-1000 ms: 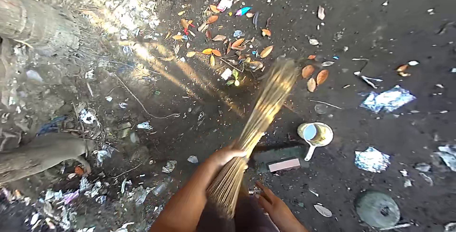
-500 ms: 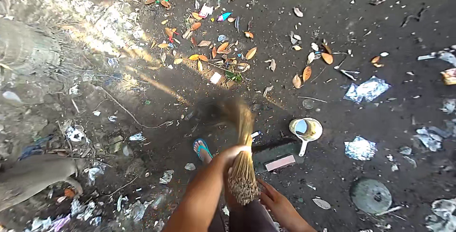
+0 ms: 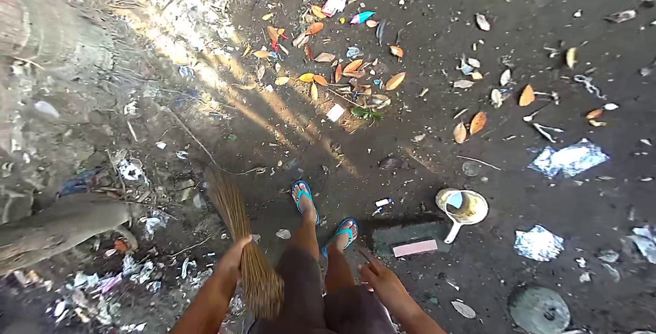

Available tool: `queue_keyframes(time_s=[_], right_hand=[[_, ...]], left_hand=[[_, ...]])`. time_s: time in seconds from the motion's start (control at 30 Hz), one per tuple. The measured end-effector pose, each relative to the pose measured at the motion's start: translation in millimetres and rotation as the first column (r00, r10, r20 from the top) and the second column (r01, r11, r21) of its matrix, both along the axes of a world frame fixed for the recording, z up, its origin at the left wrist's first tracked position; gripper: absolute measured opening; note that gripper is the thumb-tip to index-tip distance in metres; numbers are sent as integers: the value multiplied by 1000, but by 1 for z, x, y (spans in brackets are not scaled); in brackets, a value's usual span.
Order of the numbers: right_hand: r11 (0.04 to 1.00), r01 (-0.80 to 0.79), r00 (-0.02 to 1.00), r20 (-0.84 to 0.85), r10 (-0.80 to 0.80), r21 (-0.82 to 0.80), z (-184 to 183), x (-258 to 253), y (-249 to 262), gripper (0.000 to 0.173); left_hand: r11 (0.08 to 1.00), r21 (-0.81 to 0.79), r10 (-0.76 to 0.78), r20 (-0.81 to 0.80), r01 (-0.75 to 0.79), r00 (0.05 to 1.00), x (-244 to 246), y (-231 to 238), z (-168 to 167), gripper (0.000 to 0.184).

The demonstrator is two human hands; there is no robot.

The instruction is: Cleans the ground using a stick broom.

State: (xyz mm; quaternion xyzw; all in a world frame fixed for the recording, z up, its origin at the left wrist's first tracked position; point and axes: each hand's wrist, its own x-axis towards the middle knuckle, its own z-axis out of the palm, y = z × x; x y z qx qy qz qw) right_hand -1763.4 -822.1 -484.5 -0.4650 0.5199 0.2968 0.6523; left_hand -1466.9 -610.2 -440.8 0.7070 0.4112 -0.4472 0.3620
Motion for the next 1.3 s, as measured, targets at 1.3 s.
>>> queue_keyframes(time_s=[1.3], right_hand=[[972, -233, 972, 44, 232, 18, 14, 169, -98, 60]], left_hand=[[965, -10, -256, 165, 261, 952, 187, -74, -21, 86]])
